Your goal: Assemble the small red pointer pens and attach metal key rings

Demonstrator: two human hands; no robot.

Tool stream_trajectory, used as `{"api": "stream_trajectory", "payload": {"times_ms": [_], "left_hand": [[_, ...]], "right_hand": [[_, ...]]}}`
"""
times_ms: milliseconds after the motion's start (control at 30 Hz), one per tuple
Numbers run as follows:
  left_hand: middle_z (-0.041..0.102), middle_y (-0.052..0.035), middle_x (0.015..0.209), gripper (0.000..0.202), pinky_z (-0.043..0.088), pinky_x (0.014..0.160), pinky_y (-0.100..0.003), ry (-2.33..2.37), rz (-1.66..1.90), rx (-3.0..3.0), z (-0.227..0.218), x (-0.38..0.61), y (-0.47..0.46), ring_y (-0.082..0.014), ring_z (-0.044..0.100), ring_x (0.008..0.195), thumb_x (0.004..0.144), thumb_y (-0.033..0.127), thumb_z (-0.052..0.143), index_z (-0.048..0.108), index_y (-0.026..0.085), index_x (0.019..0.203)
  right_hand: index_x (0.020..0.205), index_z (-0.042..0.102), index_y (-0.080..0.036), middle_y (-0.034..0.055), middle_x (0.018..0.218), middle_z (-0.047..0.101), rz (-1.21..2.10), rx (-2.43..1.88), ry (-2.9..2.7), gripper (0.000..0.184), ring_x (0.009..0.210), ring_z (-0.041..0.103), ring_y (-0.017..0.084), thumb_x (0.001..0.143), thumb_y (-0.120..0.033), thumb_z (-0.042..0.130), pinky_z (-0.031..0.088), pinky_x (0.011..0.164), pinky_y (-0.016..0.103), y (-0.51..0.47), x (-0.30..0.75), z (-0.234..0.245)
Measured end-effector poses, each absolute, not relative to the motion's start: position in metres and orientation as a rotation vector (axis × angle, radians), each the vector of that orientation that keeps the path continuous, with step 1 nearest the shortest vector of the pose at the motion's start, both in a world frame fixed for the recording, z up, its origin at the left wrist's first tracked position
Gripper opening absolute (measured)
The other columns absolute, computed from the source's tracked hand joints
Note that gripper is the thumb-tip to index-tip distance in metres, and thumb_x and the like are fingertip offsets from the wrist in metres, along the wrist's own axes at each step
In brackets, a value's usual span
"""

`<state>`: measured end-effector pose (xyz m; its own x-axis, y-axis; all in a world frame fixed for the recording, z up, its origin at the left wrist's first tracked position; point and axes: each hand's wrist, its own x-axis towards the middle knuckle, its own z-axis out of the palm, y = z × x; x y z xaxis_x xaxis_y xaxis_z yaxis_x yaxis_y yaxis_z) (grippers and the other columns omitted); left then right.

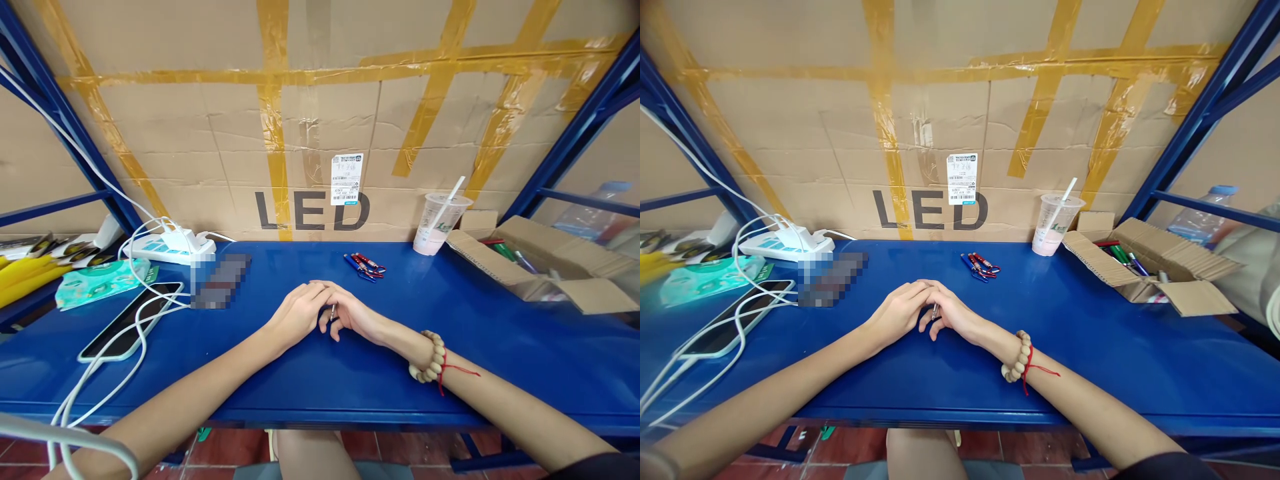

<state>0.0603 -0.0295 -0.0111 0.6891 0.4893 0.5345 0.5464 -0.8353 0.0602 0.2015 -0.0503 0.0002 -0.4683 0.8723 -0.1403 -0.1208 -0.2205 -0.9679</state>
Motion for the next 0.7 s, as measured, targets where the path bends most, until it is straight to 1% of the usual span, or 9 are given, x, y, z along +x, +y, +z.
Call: {"api": "stream_trajectory", "payload": {"times_ms": [67, 133, 167, 233, 467, 533, 567, 633, 700], "left_hand": [[0.061, -0.0081, 0.088, 0.024, 0.045, 0.071, -0.029, -0.841, -0.828, -2.768, -0.011, 0.06, -0.03, -0.017, 0.055, 0.078, 0.085, 0.008, 0.035, 0.057, 0.014, 0.091], [0.06, -0.0084, 0.091, 0.026, 0.044, 0.07, -0.029, -0.827, -0.802, -2.769, -0.01, 0.059, -0.03, -0.0168, 0.054, 0.078, 0.086, 0.008, 0.033, 0.056, 0.014, 0.097], [0.06, -0.0083, 0.091, 0.027, 0.044, 0.069, -0.029, -0.817, -0.779, -2.78, -0.009, 0.059, -0.03, -0.0166, 0.053, 0.076, 0.087, 0.009, 0.033, 0.056, 0.014, 0.1], [0.059, -0.0075, 0.089, 0.026, 0.043, 0.069, -0.029, -0.802, -0.747, -2.819, -0.008, 0.057, -0.03, -0.0161, 0.052, 0.074, 0.088, 0.011, 0.032, 0.055, 0.014, 0.101], [0.058, -0.0047, 0.082, 0.018, 0.046, 0.073, -0.025, -0.872, -0.999, -3.019, -0.005, 0.056, -0.03, -0.0145, 0.055, 0.077, 0.089, 0.017, 0.039, 0.055, 0.016, 0.096], [0.06, -0.0035, 0.082, 0.013, 0.046, 0.074, -0.024, -0.956, -1.093, -3.086, -0.003, 0.057, -0.031, -0.0142, 0.058, 0.079, 0.086, 0.016, 0.043, 0.054, 0.017, 0.093], [0.061, -0.0021, 0.083, 0.013, 0.047, 0.074, -0.024, -1.03, -1.147, -3.117, -0.002, 0.057, -0.031, -0.014, 0.059, 0.079, 0.085, 0.016, 0.046, 0.052, 0.019, 0.095], [0.064, 0.0015, 0.082, 0.026, 0.048, 0.074, -0.024, -1.21, -1.252, -3.159, 0.0, 0.058, -0.032, -0.0135, 0.062, 0.078, 0.08, 0.014, 0.051, 0.044, 0.022, 0.105], [0.065, 0.0045, 0.08, 0.039, 0.048, 0.073, -0.024, -1.348, -1.312, -3.165, 0.002, 0.058, -0.033, -0.0132, 0.064, 0.077, 0.077, 0.015, 0.054, 0.036, 0.024, 0.111]], "right_hand": [[0.1, 0.046, -0.019, -0.0054, 0.054, 0.046, 1.846, -0.857, -1.216, 0.028, 0.045, 0.046, 0.01, 0.073, -0.018, 0.039, 0.035, 0.043, 0.02, -0.05, 0.203, 0.001], [0.078, 0.046, -0.017, -0.0058, 0.052, 0.038, 1.936, -0.776, -1.106, 0.012, 0.043, 0.036, 0.007, 0.073, -0.019, 0.035, 0.032, 0.046, 0.021, -0.05, 0.206, 0.001], [0.071, 0.042, -0.017, -0.0054, 0.053, 0.037, 1.985, -0.75, -1.057, 0.01, 0.043, 0.033, 0.007, 0.073, -0.02, 0.033, 0.03, 0.047, 0.021, -0.049, 0.208, 0.001], [0.064, 0.036, -0.017, -0.0042, 0.056, 0.036, 2.04, -0.744, -0.995, 0.014, 0.044, 0.03, 0.007, 0.076, -0.022, 0.029, 0.028, 0.047, 0.022, -0.049, 0.21, 0.001], [0.064, 0.033, -0.017, -0.0046, 0.06, 0.031, 1.931, -0.826, -1.034, 0.023, 0.047, 0.024, 0.007, 0.085, -0.02, 0.024, 0.021, 0.049, 0.022, -0.051, 0.205, 0.002], [0.066, 0.037, -0.017, -0.0052, 0.06, 0.03, 1.894, -0.804, -1.087, 0.023, 0.048, 0.022, 0.007, 0.087, -0.025, 0.029, 0.02, 0.049, 0.022, -0.05, 0.205, 0.0], [0.069, 0.04, -0.017, -0.0055, 0.061, 0.029, 1.878, -0.793, -1.123, 0.022, 0.048, 0.021, 0.006, 0.087, -0.028, 0.034, 0.018, 0.049, 0.022, -0.05, 0.205, -0.001], [0.078, 0.048, -0.017, -0.0061, 0.062, 0.028, 1.848, -0.773, -1.2, 0.019, 0.05, 0.019, 0.006, 0.084, -0.035, 0.046, 0.016, 0.049, 0.022, -0.05, 0.206, -0.002], [0.086, 0.053, -0.016, -0.0066, 0.062, 0.025, 1.826, -0.776, -1.271, 0.024, 0.05, 0.018, 0.005, 0.082, -0.04, 0.053, 0.014, 0.049, 0.022, -0.05, 0.208, -0.002]]}}
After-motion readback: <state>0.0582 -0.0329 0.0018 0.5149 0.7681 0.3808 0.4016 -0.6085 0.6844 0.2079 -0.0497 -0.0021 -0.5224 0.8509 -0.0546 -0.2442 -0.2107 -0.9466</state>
